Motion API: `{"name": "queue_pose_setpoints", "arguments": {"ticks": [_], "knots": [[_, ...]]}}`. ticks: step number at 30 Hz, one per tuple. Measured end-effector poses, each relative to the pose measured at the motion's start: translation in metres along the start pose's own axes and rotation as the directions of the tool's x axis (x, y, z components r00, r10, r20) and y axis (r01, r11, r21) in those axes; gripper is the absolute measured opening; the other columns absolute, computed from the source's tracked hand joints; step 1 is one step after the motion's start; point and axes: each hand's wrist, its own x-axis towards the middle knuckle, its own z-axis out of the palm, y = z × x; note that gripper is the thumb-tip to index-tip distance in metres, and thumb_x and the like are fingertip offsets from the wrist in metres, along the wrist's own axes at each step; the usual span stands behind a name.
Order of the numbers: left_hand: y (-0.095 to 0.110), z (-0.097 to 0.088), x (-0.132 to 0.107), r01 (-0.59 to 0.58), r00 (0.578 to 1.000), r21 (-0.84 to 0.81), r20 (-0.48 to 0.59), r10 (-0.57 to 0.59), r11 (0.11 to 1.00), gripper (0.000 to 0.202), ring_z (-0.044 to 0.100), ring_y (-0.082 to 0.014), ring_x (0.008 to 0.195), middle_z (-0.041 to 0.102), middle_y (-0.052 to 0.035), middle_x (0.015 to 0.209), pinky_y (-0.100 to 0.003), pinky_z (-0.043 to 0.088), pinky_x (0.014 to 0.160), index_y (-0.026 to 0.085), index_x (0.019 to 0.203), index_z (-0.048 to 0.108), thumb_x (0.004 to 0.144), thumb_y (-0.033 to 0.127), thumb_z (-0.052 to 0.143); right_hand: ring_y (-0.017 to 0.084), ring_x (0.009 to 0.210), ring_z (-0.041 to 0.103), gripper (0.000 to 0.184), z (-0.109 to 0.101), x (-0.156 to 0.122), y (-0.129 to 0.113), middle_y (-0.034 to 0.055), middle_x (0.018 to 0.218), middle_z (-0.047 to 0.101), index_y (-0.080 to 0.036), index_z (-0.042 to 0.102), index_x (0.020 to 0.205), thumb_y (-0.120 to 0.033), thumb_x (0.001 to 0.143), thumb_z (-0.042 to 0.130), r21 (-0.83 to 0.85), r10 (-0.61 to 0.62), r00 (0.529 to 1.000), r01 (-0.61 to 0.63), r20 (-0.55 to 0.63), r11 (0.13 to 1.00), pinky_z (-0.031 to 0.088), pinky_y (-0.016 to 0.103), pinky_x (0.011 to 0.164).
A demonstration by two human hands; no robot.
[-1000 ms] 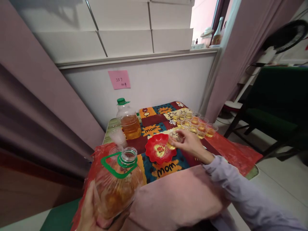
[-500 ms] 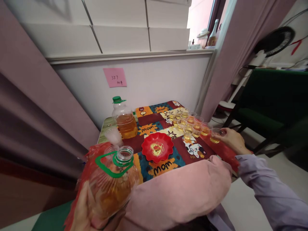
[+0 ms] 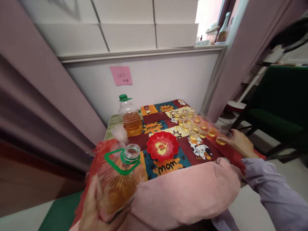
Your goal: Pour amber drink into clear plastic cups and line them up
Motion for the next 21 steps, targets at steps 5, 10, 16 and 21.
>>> {"name": "queue_pose_setpoints", "arguments": {"ticks": [5, 10, 16, 21], "knots": [[0.013, -0.007, -0.001, -0.135, 0.991, 0.021, -0.011, 0.135, 0.991, 0.133, 0.066, -0.0532, 0.155, 0.059, -0.0238, 0.178, -0.075, 0.062, 0.117, 0.035, 0.186, 0.030, 0.078, 0.069, 0.099, 0.055, 0.117, 0.078, 0.085, -0.010, -0.015, -0.033, 0.0350, 0.133, 0.080, -0.020, 0.075, 0.150, -0.086, 0.097, 0.065, 0.080, -0.261, 0.904, 0.304, -0.339, 0.949, 0.056, 0.062, 0.080], [0.015, -0.005, -0.009, -0.212, 0.976, 0.095, -0.032, 0.216, 0.973, 0.137, 0.066, -0.0526, 0.155, 0.054, -0.0252, 0.182, -0.072, 0.065, 0.114, 0.035, 0.189, 0.022, 0.079, 0.071, 0.098, 0.036, 0.102, 0.084, 0.036, -0.025, -0.079, -0.145, 0.0153, 0.116, 0.088, -0.031, 0.084, 0.119, -0.062, 0.109, 0.070, 0.389, -0.566, 0.728, 0.685, -0.387, 0.616, 0.065, 0.051, 0.090], [0.019, -0.009, -0.013, -0.316, 0.948, 0.105, -0.001, 0.318, 0.943, 0.138, 0.069, -0.0491, 0.152, 0.064, -0.0253, 0.173, -0.065, 0.067, 0.115, 0.031, 0.189, 0.019, 0.082, 0.073, 0.095, 0.023, 0.085, 0.083, 0.015, 0.013, -0.150, -0.267, 0.0054, 0.095, 0.088, -0.027, 0.085, 0.101, -0.030, 0.110, 0.073, 0.642, -0.851, 0.446, 0.745, -0.278, 0.181, 0.066, 0.035, 0.081], [0.021, -0.013, -0.016, -0.285, 0.957, 0.094, -0.024, 0.289, 0.954, 0.142, 0.071, -0.0494, 0.150, 0.066, -0.0246, 0.171, -0.066, 0.067, 0.114, 0.031, 0.188, 0.022, 0.076, 0.071, 0.100, 0.025, 0.101, 0.084, 0.012, 0.066, -0.175, -0.346, 0.0088, 0.110, 0.087, -0.024, 0.085, 0.109, -0.025, 0.109, 0.073, 0.723, -0.958, 0.244, 0.688, -0.153, 0.060, 0.067, 0.035, 0.090]]}}
